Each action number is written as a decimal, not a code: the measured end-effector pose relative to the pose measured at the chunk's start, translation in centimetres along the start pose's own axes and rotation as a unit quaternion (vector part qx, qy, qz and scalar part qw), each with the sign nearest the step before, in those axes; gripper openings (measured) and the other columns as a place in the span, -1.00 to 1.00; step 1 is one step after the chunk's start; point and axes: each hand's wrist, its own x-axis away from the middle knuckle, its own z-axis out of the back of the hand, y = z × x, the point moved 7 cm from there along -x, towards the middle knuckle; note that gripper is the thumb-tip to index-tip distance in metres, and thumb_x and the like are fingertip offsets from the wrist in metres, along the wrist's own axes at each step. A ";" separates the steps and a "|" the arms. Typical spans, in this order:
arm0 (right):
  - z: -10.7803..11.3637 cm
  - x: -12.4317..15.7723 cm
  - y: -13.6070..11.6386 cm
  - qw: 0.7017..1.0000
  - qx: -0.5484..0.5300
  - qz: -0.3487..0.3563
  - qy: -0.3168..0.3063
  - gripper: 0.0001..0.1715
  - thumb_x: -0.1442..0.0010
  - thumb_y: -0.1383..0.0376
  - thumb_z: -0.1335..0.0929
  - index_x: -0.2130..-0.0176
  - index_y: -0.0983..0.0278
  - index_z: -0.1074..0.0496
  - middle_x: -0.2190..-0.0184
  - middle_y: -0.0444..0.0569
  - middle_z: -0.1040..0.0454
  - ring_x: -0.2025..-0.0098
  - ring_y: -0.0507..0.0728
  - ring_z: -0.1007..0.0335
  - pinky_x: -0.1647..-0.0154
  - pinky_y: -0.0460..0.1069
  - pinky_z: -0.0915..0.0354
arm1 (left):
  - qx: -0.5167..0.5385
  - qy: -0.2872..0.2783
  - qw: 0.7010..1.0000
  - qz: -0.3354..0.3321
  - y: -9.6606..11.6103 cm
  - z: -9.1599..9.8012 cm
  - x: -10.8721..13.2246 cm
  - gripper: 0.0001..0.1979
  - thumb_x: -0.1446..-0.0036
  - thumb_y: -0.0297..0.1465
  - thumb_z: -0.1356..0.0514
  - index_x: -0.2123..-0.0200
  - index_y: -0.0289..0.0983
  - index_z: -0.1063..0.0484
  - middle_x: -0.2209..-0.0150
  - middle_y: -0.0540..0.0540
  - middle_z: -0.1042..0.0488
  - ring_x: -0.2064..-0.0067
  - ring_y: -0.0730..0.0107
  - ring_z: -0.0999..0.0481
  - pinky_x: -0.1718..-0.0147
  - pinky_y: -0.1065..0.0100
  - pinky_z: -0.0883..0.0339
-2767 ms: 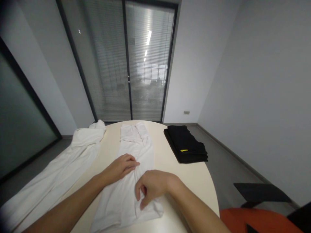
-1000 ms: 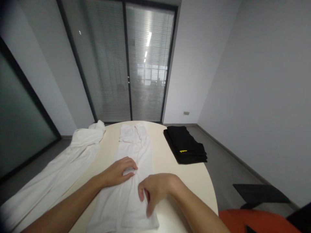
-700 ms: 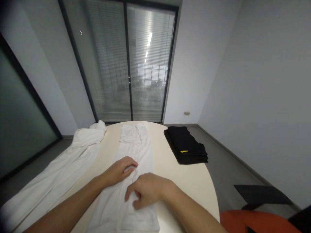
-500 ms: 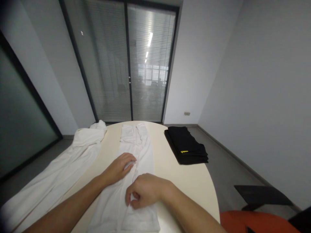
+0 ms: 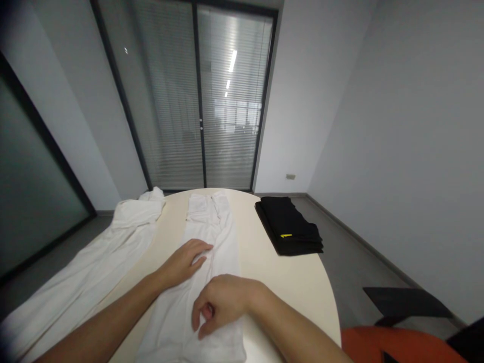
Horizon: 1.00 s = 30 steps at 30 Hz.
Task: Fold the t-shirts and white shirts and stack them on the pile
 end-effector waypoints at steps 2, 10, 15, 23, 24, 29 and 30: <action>0.0 0.2 -0.1 1.000 -0.007 -0.004 -0.007 -0.80 -0.11 0.28 -0.51 0.20 0.23 -0.59 0.50 -0.30 -0.39 0.50 -0.11 -0.28 0.41 -0.21 -0.14 | -0.002 -0.009 1.000 -0.007 0.4 0.2 0.0 -0.64 -0.23 -0.47 -0.15 -0.10 -0.17 -0.43 -0.02 -0.11 -0.51 -0.08 0.23 -0.41 -0.12 0.15 -0.32; -3.0 0.3 -1.2 0.978 -0.083 -0.048 -0.183 -0.78 -0.01 0.43 -0.51 0.29 0.23 -0.53 0.48 -0.33 -0.45 0.41 -0.07 -0.41 0.30 -0.21 -0.23 | 0.014 -0.023 0.999 0.023 1.6 1.0 -0.3 -0.75 -0.29 -0.39 -0.08 0.07 -0.17 -0.52 0.19 -0.03 -0.59 0.19 0.34 -0.54 0.11 0.29 -0.42; -4.2 -0.2 -2.1 0.966 -0.125 0.003 -0.225 -0.81 0.00 0.52 -0.47 0.35 0.29 -0.50 0.55 -0.33 -0.39 0.48 -0.07 -0.34 0.33 -0.21 -0.24 | -0.062 0.043 0.997 0.025 0.4 0.8 -0.2 -0.67 -0.27 -0.41 -0.08 -0.06 -0.19 -0.46 -0.10 -0.15 -0.49 -0.16 0.18 -0.42 -0.17 0.09 -0.31; -0.6 0.2 -0.9 0.997 -0.057 -0.032 -0.045 -0.74 -0.06 0.29 -0.52 0.18 0.22 -0.60 0.46 -0.30 -0.45 0.44 -0.11 -0.37 0.30 -0.23 -0.21 | -0.103 0.039 0.987 0.115 -1.9 0.4 0.2 -0.61 -0.30 -0.30 -0.09 -0.15 -0.26 -0.42 -0.16 -0.24 -0.47 -0.19 0.04 -0.40 -0.19 0.00 -0.25; -1.0 0.1 -0.9 0.995 -0.054 -0.041 -0.066 -0.75 -0.05 0.31 -0.52 0.19 0.22 -0.60 0.45 -0.31 -0.45 0.42 -0.11 -0.39 0.29 -0.23 -0.21 | -0.098 0.043 0.986 0.124 -1.7 0.8 0.1 -0.64 -0.31 -0.30 -0.08 -0.11 -0.24 -0.44 -0.11 -0.21 -0.51 -0.14 0.06 -0.45 -0.15 0.03 -0.29; -3.7 -0.5 -1.7 0.975 -0.073 -0.043 -0.205 -0.73 0.05 0.51 -0.49 0.31 0.26 -0.50 0.50 -0.34 -0.42 0.43 -0.08 -0.38 0.34 -0.22 -0.23 | -0.075 0.064 0.981 0.168 -2.1 2.4 -0.2 -0.71 -0.35 -0.33 0.00 0.08 -0.18 -0.51 0.15 -0.11 -0.61 0.10 0.20 -0.56 0.06 0.18 -0.41; -4.2 -0.6 -1.9 0.970 -0.087 -0.036 -0.224 -0.74 0.07 0.55 -0.48 0.37 0.27 -0.46 0.52 -0.34 -0.40 0.46 -0.08 -0.35 0.35 -0.22 -0.22 | -0.080 0.078 0.980 0.162 -2.5 2.6 -0.1 -0.72 -0.35 -0.34 0.00 0.08 -0.19 -0.50 0.13 -0.11 -0.60 0.08 0.21 -0.56 0.03 0.18 -0.40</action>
